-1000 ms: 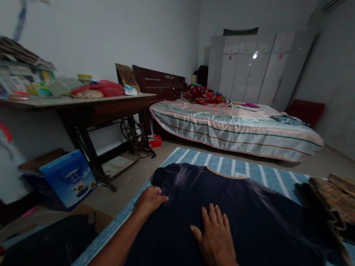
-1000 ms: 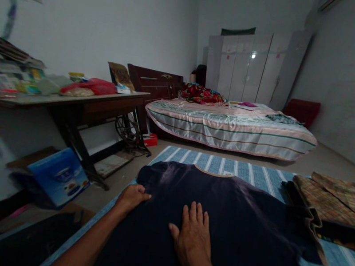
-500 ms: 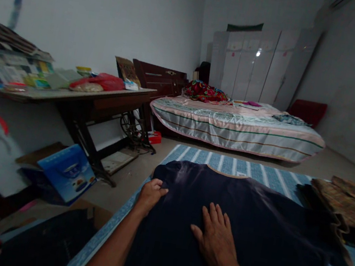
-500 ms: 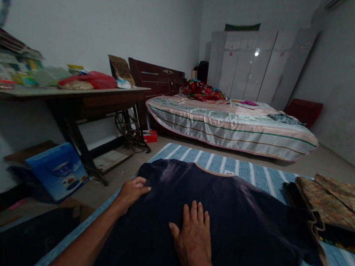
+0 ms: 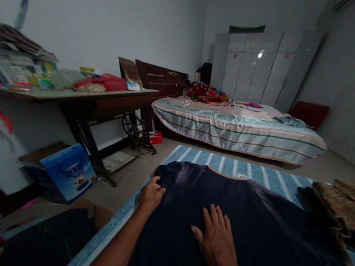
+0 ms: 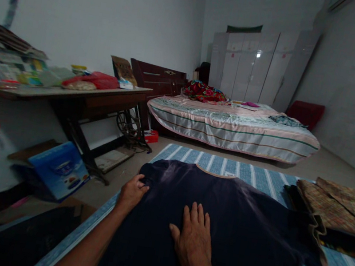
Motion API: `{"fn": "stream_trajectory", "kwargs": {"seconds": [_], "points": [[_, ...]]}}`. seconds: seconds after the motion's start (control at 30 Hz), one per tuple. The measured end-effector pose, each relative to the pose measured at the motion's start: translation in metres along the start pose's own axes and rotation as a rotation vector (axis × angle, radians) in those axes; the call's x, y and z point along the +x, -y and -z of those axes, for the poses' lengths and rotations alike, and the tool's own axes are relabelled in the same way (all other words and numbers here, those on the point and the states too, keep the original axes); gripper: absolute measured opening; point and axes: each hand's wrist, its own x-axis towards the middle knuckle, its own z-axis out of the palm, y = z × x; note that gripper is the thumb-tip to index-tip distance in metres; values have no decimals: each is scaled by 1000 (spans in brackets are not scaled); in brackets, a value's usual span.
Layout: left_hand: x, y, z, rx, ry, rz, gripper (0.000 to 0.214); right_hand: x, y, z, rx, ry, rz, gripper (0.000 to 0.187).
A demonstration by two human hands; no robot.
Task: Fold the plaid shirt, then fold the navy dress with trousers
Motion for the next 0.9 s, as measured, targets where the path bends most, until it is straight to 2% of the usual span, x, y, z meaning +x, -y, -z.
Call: {"fn": "stream_trajectory", "kwargs": {"seconds": [0.4, 0.9], "points": [[1, 3, -1, 138, 62, -117, 54, 0, 1, 2, -9, 9, -6, 67], [1, -1, -1, 131, 42, -92, 36, -1, 1, 4, -3, 11, -6, 68]]}}
